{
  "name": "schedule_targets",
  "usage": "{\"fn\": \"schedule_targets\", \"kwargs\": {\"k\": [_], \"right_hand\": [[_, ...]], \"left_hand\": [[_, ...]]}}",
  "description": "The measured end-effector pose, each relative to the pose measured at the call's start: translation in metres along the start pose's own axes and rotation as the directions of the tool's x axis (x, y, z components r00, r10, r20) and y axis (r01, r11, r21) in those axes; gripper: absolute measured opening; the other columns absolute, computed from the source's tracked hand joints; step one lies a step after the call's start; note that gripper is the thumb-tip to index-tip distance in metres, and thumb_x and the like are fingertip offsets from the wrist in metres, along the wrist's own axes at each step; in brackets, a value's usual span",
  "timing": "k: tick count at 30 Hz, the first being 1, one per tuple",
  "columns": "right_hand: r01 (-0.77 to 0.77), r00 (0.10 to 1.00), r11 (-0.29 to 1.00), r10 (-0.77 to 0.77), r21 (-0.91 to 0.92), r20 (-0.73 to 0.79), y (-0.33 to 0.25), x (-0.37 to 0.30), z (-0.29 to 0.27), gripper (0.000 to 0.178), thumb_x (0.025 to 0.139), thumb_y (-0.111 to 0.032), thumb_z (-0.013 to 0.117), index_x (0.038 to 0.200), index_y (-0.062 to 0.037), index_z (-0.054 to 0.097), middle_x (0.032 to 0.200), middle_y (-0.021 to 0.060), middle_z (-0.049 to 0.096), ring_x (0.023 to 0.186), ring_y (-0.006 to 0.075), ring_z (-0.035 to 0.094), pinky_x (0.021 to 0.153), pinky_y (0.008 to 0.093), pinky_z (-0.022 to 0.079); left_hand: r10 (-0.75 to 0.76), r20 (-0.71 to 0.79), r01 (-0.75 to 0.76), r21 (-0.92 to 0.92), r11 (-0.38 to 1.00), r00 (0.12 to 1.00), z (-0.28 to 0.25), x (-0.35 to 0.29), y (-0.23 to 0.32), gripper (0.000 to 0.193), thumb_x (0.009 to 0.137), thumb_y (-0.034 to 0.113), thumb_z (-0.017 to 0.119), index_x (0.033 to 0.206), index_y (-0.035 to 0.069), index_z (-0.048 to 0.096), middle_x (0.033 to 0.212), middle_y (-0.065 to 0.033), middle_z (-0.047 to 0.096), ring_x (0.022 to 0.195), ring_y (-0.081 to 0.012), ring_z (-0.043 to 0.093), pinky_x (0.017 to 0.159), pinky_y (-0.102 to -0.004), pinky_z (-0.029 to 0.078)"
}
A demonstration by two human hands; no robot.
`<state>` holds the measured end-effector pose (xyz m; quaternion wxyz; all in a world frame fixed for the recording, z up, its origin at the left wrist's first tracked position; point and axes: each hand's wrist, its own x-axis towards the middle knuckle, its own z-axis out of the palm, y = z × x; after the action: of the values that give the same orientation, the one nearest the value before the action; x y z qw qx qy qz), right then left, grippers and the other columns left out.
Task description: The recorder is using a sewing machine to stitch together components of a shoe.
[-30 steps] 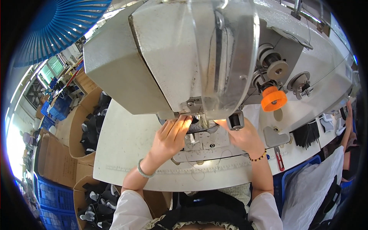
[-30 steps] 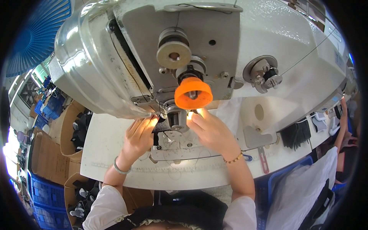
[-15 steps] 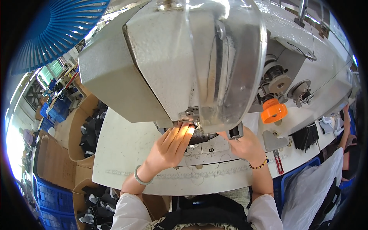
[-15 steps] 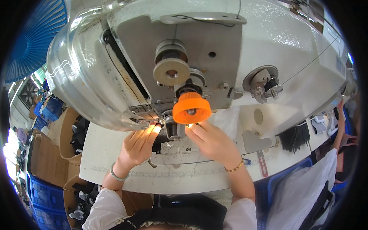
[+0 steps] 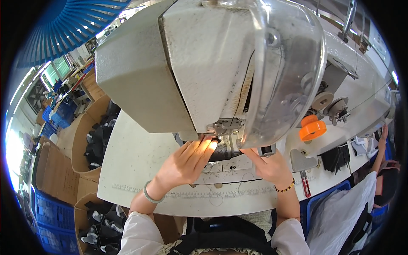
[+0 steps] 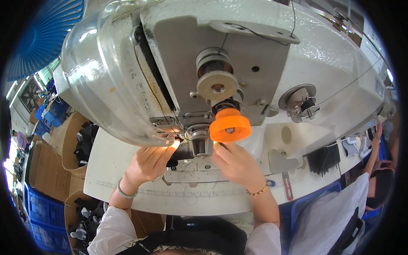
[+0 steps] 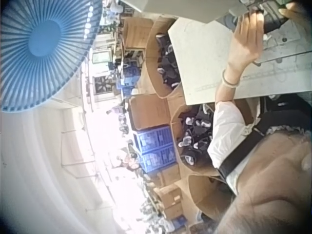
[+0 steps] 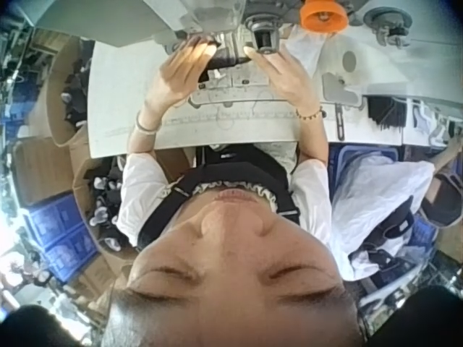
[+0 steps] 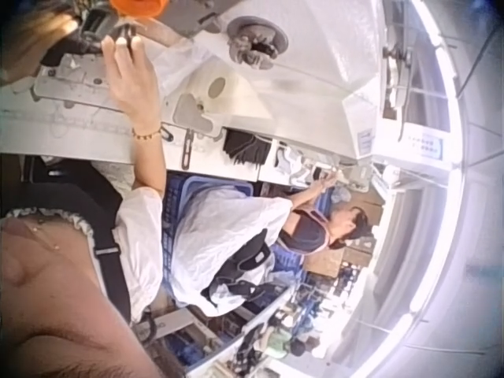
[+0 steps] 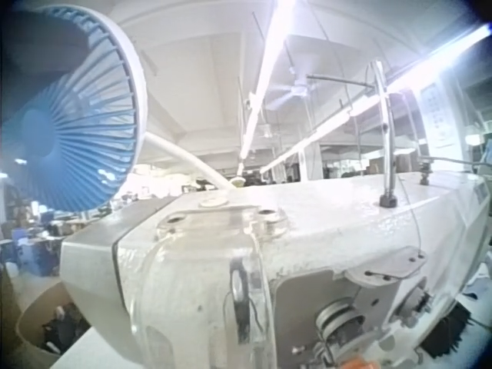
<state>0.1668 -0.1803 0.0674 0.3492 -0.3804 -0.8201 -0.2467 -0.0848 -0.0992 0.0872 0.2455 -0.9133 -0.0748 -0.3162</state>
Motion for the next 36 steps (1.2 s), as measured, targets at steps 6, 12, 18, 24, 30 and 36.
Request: {"fn": "schedule_targets", "kwargs": {"k": [6, 12, 18, 24, 30, 36], "right_hand": [[0.004, 1.000, 1.000, -0.004, 0.005, 0.019, -0.0014, 0.0003, -0.0030, 0.017, 0.065, 0.002, 0.062, 0.082, 0.0044, 0.060, 0.098, 0.0103, 0.054, 0.077, 0.0232, 0.057, 0.059, 0.0313, 0.049], [-0.003, 1.000, 1.000, 0.003, -0.007, 0.022, -0.0030, -0.0011, -0.0037, 0.015, 0.065, 0.000, 0.062, 0.080, 0.0036, 0.060, 0.097, 0.0099, 0.054, 0.077, 0.0226, 0.057, 0.057, 0.0311, 0.048], [0.014, 0.999, 1.000, -0.013, -0.026, 0.032, -0.0030, -0.0023, -0.0026, 0.013, 0.064, -0.002, 0.061, 0.075, 0.0026, 0.057, 0.096, 0.0106, 0.054, 0.078, 0.0240, 0.056, 0.060, 0.0310, 0.048], [0.029, 1.000, 1.000, -0.030, 0.007, 0.009, -0.0008, -0.0015, -0.0028, 0.013, 0.065, -0.002, 0.061, 0.076, 0.0033, 0.057, 0.096, 0.0121, 0.053, 0.079, 0.0257, 0.057, 0.062, 0.0326, 0.049], [0.019, 1.000, 1.000, -0.019, 0.015, -0.001, -0.0009, 0.0001, -0.0030, 0.019, 0.064, 0.001, 0.061, 0.083, 0.0049, 0.060, 0.100, 0.0112, 0.052, 0.081, 0.0251, 0.057, 0.061, 0.0319, 0.049], [0.001, 1.000, 0.999, -0.001, 0.047, 0.008, -0.0005, 0.0003, -0.0039, 0.023, 0.064, 0.003, 0.061, 0.087, 0.0052, 0.060, 0.102, 0.0099, 0.052, 0.081, 0.0241, 0.057, 0.060, 0.0312, 0.049]], "left_hand": [[0.025, 0.007, -0.025, 0.037, 0.999, 1.000, -0.0036, 0.0034, 0.0002, 0.041, 0.071, 0.001, 0.064, 0.110, -0.012, 0.060, 0.106, -0.0228, 0.064, 0.092, -0.0283, 0.064, 0.076, -0.0338, 0.055], [-0.028, 0.008, 0.028, 0.074, 0.997, 1.000, -0.0041, 0.0051, 0.0020, 0.030, 0.071, -0.003, 0.064, 0.100, -0.004, 0.068, 0.099, -0.0140, 0.067, 0.091, -0.0253, 0.067, 0.087, -0.0360, 0.056], [0.035, 0.003, -0.035, 0.024, 0.999, 0.999, -0.0034, 0.0037, -0.0024, 0.043, 0.071, 0.002, 0.064, 0.112, -0.011, 0.059, 0.107, -0.0226, 0.064, 0.092, -0.0276, 0.065, 0.080, -0.0344, 0.055], [0.058, 0.045, -0.063, 0.103, 0.993, 0.997, -0.0042, 0.0023, 0.0011, 0.043, 0.072, 0.003, 0.063, 0.112, -0.011, 0.059, 0.107, -0.0219, 0.064, 0.090, -0.0280, 0.064, 0.078, -0.0340, 0.054], [0.039, -0.001, -0.039, 0.062, 0.997, 0.999, 0.0008, 0.0029, -0.0005, 0.043, 0.071, 0.002, 0.063, 0.111, -0.012, 0.060, 0.105, -0.0213, 0.064, 0.087, -0.0262, 0.063, 0.075, -0.0328, 0.054], [0.038, 0.014, -0.039, 0.073, 0.997, 0.999, 0.0012, 0.0029, 0.0008, 0.040, 0.071, 0.002, 0.063, 0.109, -0.011, 0.061, 0.105, -0.0217, 0.064, 0.087, -0.0265, 0.063, 0.075, -0.0326, 0.054]]}}
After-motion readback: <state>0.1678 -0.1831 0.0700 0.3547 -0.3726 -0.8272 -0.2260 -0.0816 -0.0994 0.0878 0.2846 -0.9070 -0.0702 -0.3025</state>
